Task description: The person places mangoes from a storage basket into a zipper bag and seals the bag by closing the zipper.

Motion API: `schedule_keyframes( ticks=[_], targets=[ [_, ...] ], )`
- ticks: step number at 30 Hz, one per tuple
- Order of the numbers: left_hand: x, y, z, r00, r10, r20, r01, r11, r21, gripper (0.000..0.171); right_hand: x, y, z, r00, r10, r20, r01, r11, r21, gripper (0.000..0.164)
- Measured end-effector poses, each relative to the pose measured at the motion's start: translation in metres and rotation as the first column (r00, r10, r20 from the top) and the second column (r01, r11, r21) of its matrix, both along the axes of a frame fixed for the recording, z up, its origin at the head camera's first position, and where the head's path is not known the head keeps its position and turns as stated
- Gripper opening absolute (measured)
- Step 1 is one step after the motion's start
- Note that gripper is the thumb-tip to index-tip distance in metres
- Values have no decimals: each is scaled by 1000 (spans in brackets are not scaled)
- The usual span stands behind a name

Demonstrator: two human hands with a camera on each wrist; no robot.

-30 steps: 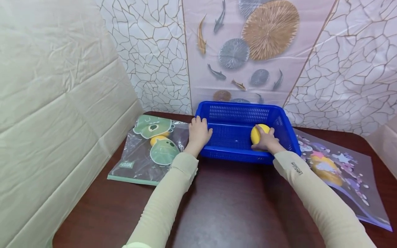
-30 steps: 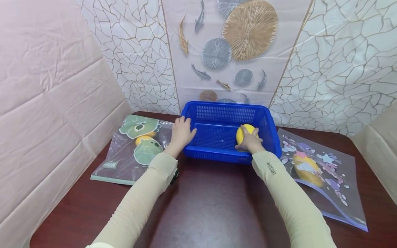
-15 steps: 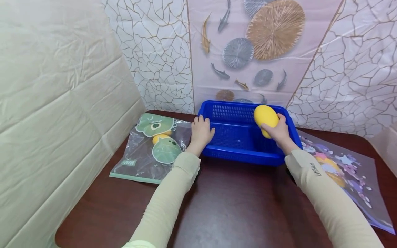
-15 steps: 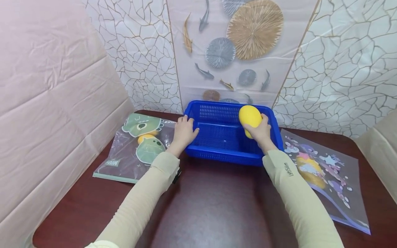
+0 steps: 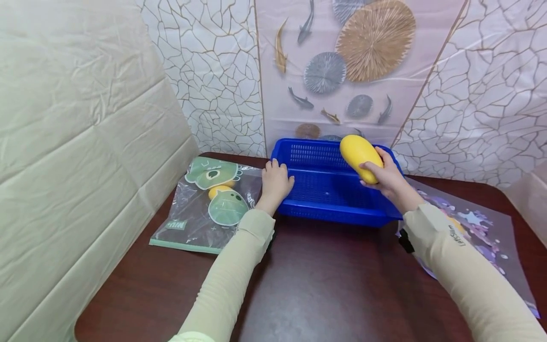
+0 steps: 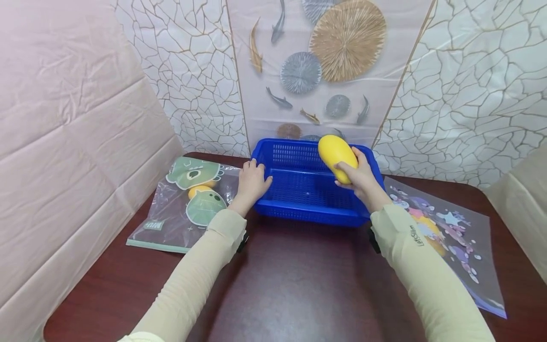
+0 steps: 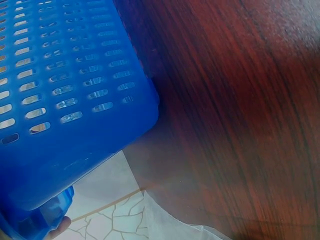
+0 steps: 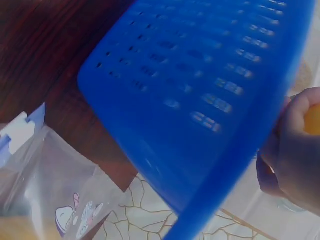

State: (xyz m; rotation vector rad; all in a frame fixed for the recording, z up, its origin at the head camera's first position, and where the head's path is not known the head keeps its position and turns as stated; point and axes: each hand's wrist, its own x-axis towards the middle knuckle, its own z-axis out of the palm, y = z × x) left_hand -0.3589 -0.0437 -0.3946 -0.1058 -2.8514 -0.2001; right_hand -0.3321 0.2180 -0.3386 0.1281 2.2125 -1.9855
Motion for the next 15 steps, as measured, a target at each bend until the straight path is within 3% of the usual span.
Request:
schedule_keyframes(
  ticks=[5, 9, 15],
  targets=[
    [-1, 4, 1, 1000, -6, 7, 6, 1000, -12, 40, 11, 7, 10, 1000, 20, -13, -21, 993, -112, 84],
    [0, 5, 1, 1000, -6, 3, 6, 1000, -5, 38, 23, 12, 18, 999, 47, -8, -47, 970, -238, 77],
    [5, -1, 4, 991, -32, -127, 46, 992, 115, 27, 45, 13, 33, 997, 37, -68, -57, 943, -328, 68]
  ],
)
